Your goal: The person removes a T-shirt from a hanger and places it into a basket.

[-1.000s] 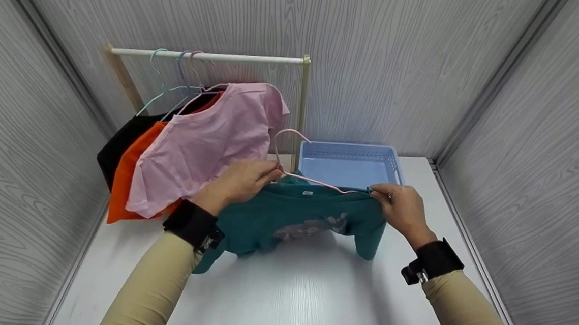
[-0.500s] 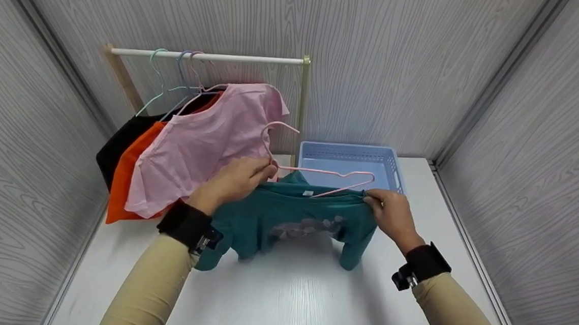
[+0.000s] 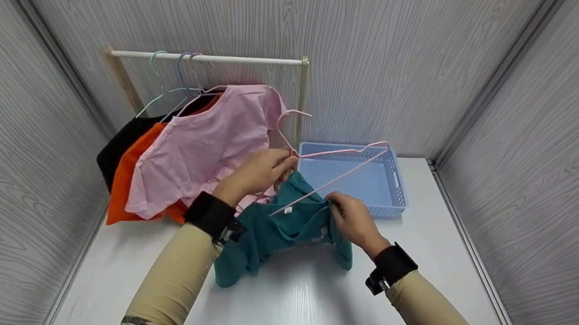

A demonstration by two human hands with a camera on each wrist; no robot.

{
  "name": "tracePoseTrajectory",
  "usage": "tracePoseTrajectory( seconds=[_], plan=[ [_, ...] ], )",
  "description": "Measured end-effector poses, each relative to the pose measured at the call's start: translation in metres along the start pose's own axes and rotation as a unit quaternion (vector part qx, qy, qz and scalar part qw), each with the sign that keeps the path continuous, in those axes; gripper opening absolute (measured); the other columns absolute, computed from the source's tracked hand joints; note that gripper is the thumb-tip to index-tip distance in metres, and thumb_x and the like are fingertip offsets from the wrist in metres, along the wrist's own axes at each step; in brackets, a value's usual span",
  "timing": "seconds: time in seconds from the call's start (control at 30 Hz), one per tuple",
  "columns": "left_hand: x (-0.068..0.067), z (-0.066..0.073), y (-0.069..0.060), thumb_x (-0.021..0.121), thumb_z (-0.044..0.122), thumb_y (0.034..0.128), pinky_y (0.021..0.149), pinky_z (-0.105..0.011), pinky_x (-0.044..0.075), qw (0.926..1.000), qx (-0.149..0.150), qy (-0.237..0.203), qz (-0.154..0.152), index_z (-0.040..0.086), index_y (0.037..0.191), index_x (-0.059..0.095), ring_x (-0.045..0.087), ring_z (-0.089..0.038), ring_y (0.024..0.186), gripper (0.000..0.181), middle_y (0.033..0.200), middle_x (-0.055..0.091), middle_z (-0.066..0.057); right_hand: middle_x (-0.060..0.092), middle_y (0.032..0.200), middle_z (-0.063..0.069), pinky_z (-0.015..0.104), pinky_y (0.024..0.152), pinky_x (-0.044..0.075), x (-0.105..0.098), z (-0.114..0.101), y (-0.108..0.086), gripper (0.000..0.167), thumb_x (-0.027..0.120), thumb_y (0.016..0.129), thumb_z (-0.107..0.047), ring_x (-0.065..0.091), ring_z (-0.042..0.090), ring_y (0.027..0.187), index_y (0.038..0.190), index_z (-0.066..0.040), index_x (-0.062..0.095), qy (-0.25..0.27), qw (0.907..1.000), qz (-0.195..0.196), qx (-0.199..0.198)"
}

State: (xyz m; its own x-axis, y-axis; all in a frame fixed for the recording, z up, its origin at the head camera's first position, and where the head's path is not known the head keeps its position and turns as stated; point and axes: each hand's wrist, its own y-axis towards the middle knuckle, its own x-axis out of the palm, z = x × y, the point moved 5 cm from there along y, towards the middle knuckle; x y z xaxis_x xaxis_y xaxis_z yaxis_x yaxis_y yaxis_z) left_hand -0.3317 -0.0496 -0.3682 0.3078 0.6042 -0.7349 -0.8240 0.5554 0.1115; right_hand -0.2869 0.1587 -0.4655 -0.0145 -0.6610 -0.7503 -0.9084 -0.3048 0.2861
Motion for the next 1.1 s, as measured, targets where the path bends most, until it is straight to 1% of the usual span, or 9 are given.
tracePoseTrajectory(
  seconds=[0.13, 0.3, 0.4, 0.5, 0.6, 0.73, 0.83, 0.97, 1.1],
  plan=[
    [0.008, 0.004, 0.009, 0.039, 0.033, 0.106, 0.059, -0.026, 0.05, 0.9998, 0.012, -0.013, 0.004, 0.009, 0.089, 0.059, 0.063, -0.024, 0.057, 0.035, 0.068, 0.054, -0.001, 0.069, 0.108, 0.009, 0.035, 0.083, 0.054, 0.022, -0.01, -0.003, 0.023, 0.048, 0.102, -0.012, 0.067, 0.02, 0.096, 0.116, -0.009, 0.067, -0.001, 0.9987, -0.046, -0.024],
    [0.017, 0.012, 0.019, 0.038, 0.032, 0.1063, 0.056, -0.026, 0.051, 0.9995, 0.016, -0.023, 0.015, 0.011, 0.094, 0.059, 0.062, -0.019, 0.054, 0.032, 0.069, 0.054, 0.0, 0.07, 0.102, 0.007, 0.033, 0.077, 0.053, 0.045, -0.021, -0.006, 0.02, 0.052, 0.1, -0.011, 0.066, 0.017, 0.085, 0.113, -0.009, 0.068, -0.011, 0.9958, -0.069, -0.058],
    [0.021, 0.016, 0.024, 0.038, 0.034, 0.1062, 0.056, -0.026, 0.051, 0.9995, 0.009, -0.018, 0.025, 0.012, 0.097, 0.059, 0.065, -0.021, 0.057, 0.032, 0.071, 0.055, 0.0, 0.07, 0.104, 0.006, 0.032, 0.074, 0.051, 0.057, -0.028, -0.006, 0.024, 0.054, 0.099, -0.011, 0.062, 0.017, 0.078, 0.119, -0.01, 0.066, 0.006, 0.9933, -0.093, -0.068],
    [0.023, 0.017, 0.026, 0.037, 0.034, 0.1062, 0.055, -0.026, 0.051, 0.9994, 0.0, -0.005, 0.035, 0.013, 0.098, 0.058, 0.067, -0.021, 0.057, 0.031, 0.071, 0.057, 0.0, 0.07, 0.11, 0.004, 0.032, 0.078, 0.051, 0.071, -0.037, -0.008, 0.029, 0.056, 0.099, -0.016, 0.063, 0.015, 0.084, 0.127, -0.013, 0.062, 0.023, 0.9885, -0.129, -0.076],
    [0.025, 0.015, 0.027, 0.037, 0.034, 0.1063, 0.053, -0.026, 0.049, 0.9989, -0.007, 0.005, 0.047, 0.013, 0.097, 0.058, 0.066, -0.017, 0.055, 0.031, 0.071, 0.057, 0.0, 0.069, 0.111, 0.002, 0.032, 0.082, 0.051, 0.083, -0.045, -0.012, 0.029, 0.058, 0.099, -0.023, 0.063, 0.013, 0.09, 0.126, -0.016, 0.062, 0.029, 0.9828, -0.157, -0.094],
    [0.026, 0.009, 0.027, 0.037, 0.034, 0.1062, 0.049, -0.025, 0.048, 0.9979, -0.015, 0.005, 0.062, 0.012, 0.098, 0.058, 0.065, -0.015, 0.053, 0.032, 0.071, 0.058, -0.001, 0.069, 0.098, 0.001, 0.031, 0.081, 0.05, 0.093, -0.056, -0.017, 0.018, 0.059, 0.098, -0.025, 0.062, 0.014, 0.088, 0.111, -0.016, 0.068, 0.032, 0.9753, -0.173, -0.133],
    [0.025, 0.004, 0.026, 0.038, 0.033, 0.1062, 0.045, -0.025, 0.047, 0.9974, -0.026, -0.006, 0.066, 0.011, 0.098, 0.058, 0.065, -0.017, 0.053, 0.031, 0.072, 0.058, -0.001, 0.07, 0.096, 0.0, 0.03, 0.084, 0.05, 0.098, -0.062, -0.021, 0.015, 0.059, 0.098, -0.025, 0.063, 0.014, 0.089, 0.104, -0.016, 0.07, 0.025, 0.9697, -0.182, -0.161],
    [0.023, -0.001, 0.023, 0.039, 0.03, 0.1062, 0.047, -0.026, 0.048, 0.9968, -0.042, -0.022, 0.064, 0.01, 0.099, 0.058, 0.065, -0.021, 0.054, 0.028, 0.073, 0.058, -0.002, 0.07, 0.099, 0.001, 0.029, 0.087, 0.05, 0.102, -0.061, -0.026, 0.017, 0.061, 0.097, -0.024, 0.063, 0.015, 0.092, 0.106, -0.016, 0.072, 0.011, 0.9634, -0.208, -0.169],
    [0.018, -0.003, 0.023, 0.04, 0.028, 0.1062, 0.051, -0.026, 0.05, 0.9954, -0.042, -0.029, 0.081, 0.009, 0.099, 0.059, 0.066, -0.02, 0.053, 0.028, 0.074, 0.06, -0.003, 0.07, 0.102, 0.002, 0.027, 0.09, 0.05, 0.108, -0.06, -0.031, 0.017, 0.064, 0.095, -0.023, 0.064, 0.015, 0.097, 0.107, -0.015, 0.073, -0.003, 0.9528, -0.247, -0.177]
  ],
)
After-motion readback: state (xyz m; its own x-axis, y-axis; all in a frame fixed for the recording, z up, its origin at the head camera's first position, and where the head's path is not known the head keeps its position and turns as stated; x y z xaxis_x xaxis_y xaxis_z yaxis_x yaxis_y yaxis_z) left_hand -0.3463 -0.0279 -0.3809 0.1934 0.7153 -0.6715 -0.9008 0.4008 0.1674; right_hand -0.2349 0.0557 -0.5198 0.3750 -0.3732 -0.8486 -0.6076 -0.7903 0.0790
